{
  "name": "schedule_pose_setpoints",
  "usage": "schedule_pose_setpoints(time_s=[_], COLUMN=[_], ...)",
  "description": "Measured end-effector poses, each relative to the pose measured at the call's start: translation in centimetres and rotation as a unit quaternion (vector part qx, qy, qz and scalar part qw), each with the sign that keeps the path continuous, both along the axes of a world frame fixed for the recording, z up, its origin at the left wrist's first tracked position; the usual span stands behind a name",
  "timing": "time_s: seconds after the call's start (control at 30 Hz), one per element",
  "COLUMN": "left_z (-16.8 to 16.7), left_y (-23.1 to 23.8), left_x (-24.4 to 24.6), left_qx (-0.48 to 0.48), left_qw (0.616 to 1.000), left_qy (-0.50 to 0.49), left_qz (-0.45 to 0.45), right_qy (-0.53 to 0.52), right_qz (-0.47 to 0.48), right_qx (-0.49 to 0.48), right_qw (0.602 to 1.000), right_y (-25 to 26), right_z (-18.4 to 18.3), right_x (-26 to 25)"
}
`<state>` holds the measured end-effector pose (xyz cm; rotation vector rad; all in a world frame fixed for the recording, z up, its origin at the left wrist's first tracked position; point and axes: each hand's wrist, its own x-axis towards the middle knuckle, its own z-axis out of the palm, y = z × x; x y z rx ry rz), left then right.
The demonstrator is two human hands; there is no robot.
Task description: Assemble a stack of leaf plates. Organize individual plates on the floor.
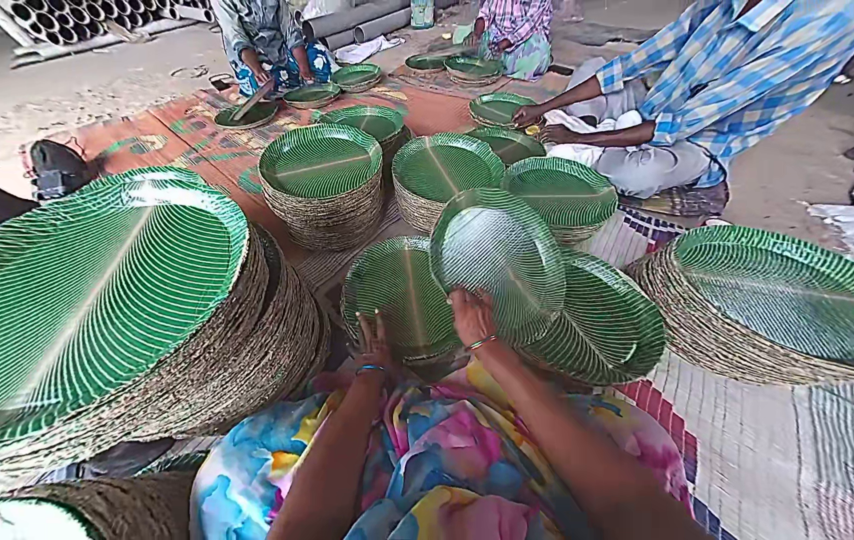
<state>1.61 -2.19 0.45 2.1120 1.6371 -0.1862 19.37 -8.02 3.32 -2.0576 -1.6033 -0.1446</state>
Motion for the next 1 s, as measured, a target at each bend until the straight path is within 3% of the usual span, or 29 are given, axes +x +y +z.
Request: schedule_pose_setpoints(time_s=[0.1,0.13,0.2,0.27,0.33,0.37,0.43,0.5,0.6,0.73,0.8,0.9,0.93,1.0], left_z=[0.0,0.1,0.0,-0.2,0.1,0.2,-0.4,-0.5,-0.5,-0.6,-0.4,0.3,0.3,0.1], left_y=[-0.6,-0.8,-0.8,-0.3,-0.1,0.0,0.2,0.6,0.6,0.5,0.7,0.4,0.3,0.2], left_x=[0.1,0.0,-0.1,-0.2,0.1,0.2,0.5,0.8,0.7,-0.3,-0.4,-0.3,-0.2,-0.1], left_qx=[0.114,0.118,0.038,-0.059,-0.089,-0.096,-0.093,-0.085,-0.088,-0.096,-0.107,-0.076,-0.065,-0.024], left_qw=[0.993,0.992,0.994,0.991,0.987,0.986,0.984,0.984,0.984,0.988,0.990,0.996,0.996,0.997], left_qy=[0.012,0.023,0.063,0.094,0.112,0.118,0.127,0.131,0.128,0.087,0.049,-0.038,-0.057,-0.071], left_qz=[-0.022,-0.047,-0.083,-0.076,-0.072,-0.074,-0.080,-0.085,-0.083,-0.089,-0.075,-0.007,0.012,0.024], right_qy=[0.035,0.037,0.065,0.104,0.095,0.095,0.112,0.138,0.183,0.163,0.103,0.027,0.035,0.058], right_qz=[0.121,0.163,0.218,0.168,0.015,-0.069,-0.188,-0.236,-0.277,-0.283,-0.257,-0.105,-0.052,0.015], right_qx=[-0.246,-0.309,-0.385,-0.375,-0.276,-0.263,-0.337,-0.407,-0.386,-0.347,-0.275,-0.116,-0.142,-0.300], right_qw=[0.961,0.936,0.894,0.906,0.956,0.958,0.916,0.872,0.861,0.879,0.921,0.987,0.988,0.952], right_y=[1.5,1.9,2.3,2.0,0.9,0.5,-0.7,-1.7,-2.0,-2.1,-2.0,-0.8,-0.3,1.1], right_z=[-1.7,-2.7,-3.8,-2.6,-1.6,-1.3,-1.1,-0.6,0.0,0.3,0.7,-0.7,-0.8,-1.0], right_x=[-3.9,-4.6,-5.3,-4.1,-1.1,0.8,4.1,5.9,7.3,8.8,7.6,3.6,1.8,-1.7])
